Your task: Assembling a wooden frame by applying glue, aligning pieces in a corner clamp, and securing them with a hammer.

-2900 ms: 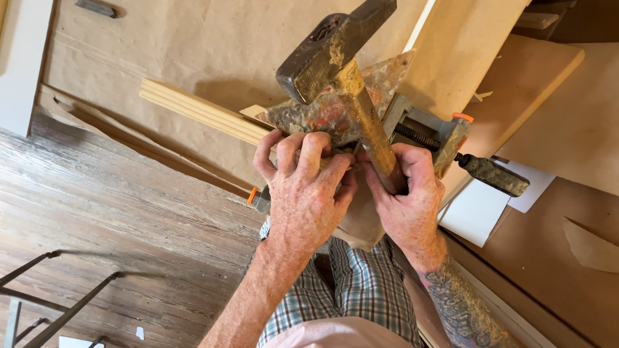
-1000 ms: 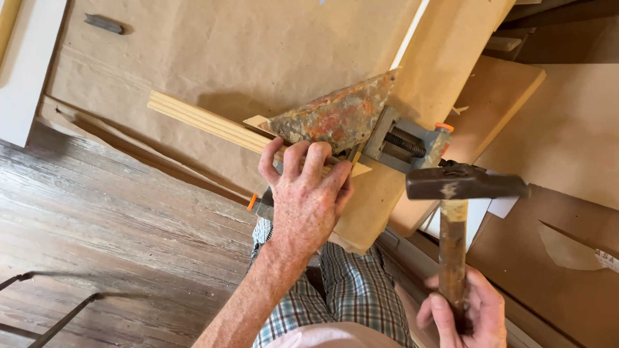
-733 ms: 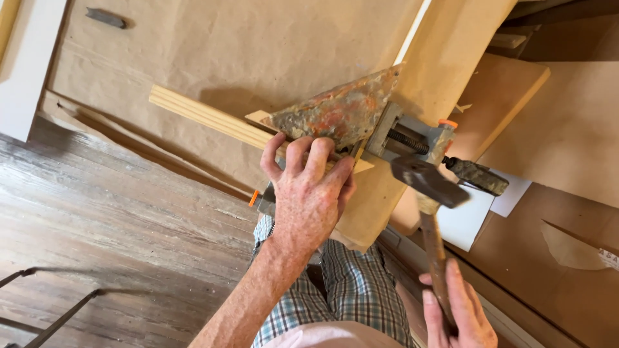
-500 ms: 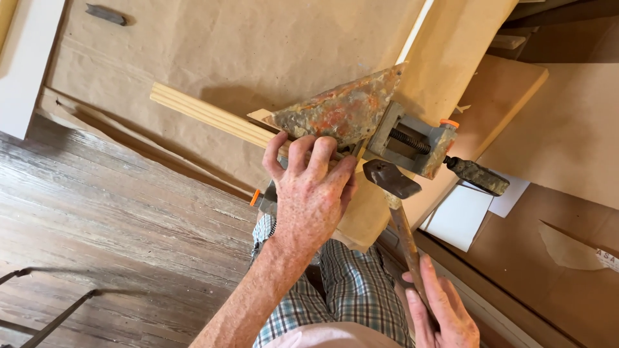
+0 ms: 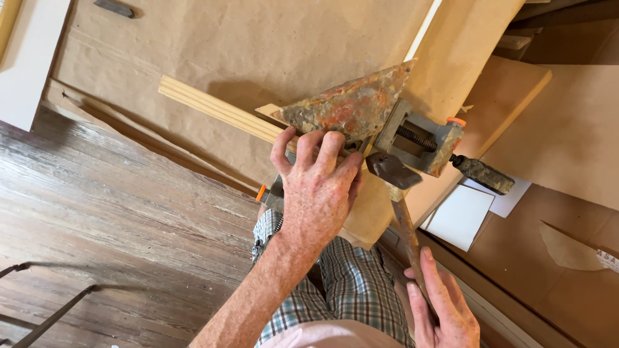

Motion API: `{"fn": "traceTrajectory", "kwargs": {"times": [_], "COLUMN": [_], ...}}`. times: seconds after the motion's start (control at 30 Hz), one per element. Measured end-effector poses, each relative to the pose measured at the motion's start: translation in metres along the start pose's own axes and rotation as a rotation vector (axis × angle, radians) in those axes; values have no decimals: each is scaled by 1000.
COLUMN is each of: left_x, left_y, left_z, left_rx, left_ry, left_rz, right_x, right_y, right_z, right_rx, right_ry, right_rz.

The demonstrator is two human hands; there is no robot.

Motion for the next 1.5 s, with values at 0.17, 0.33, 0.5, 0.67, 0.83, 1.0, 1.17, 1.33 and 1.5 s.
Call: {"fn": "traceTrajectory", "kwargs": {"times": [0.17,0.33,0.5,0.67,0.83,1.0,1.17,1.33,1.5], "left_x": [0,2,3,2,0,2,3,-1,-1], "left_y": [-1,-1,0,2,1,0,1,1,5], "left_z": [0,0,0,0,1,-1,-1,-1,7], "left_rx": [-4,-3,-12,-11,-20,-20,-20,-16,42], "left_ry": [10,18,4,14,26,1,-6,-16,-14], "left_rz": [-9,-9,16,1,-10,-15,-13,-3,63], "right_x": [0,1,0,-1,-1,3,4,-8,-17], "right_y": [-1,-4,-6,-1,-2,-5,-3,5,14], "right_z": [-1,-3,1,1,-2,-9,-13,-4,-14], "right_rx": [-14,30,29,-9,-20,67,17,-7,163], "right_ry": [26,47,59,42,17,41,54,-15,-106], "right_rz": [9,61,70,19,7,74,59,-31,-64]}}
Point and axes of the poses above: each hand's wrist, its own y-axis away from the middle knuckle, its own x-axis out of the palm, z = x × y, the point moved 7 cm from there along -y, towards the middle knuckle, and after that the axes turned 11 degrees about z, right-handed, at the moved point
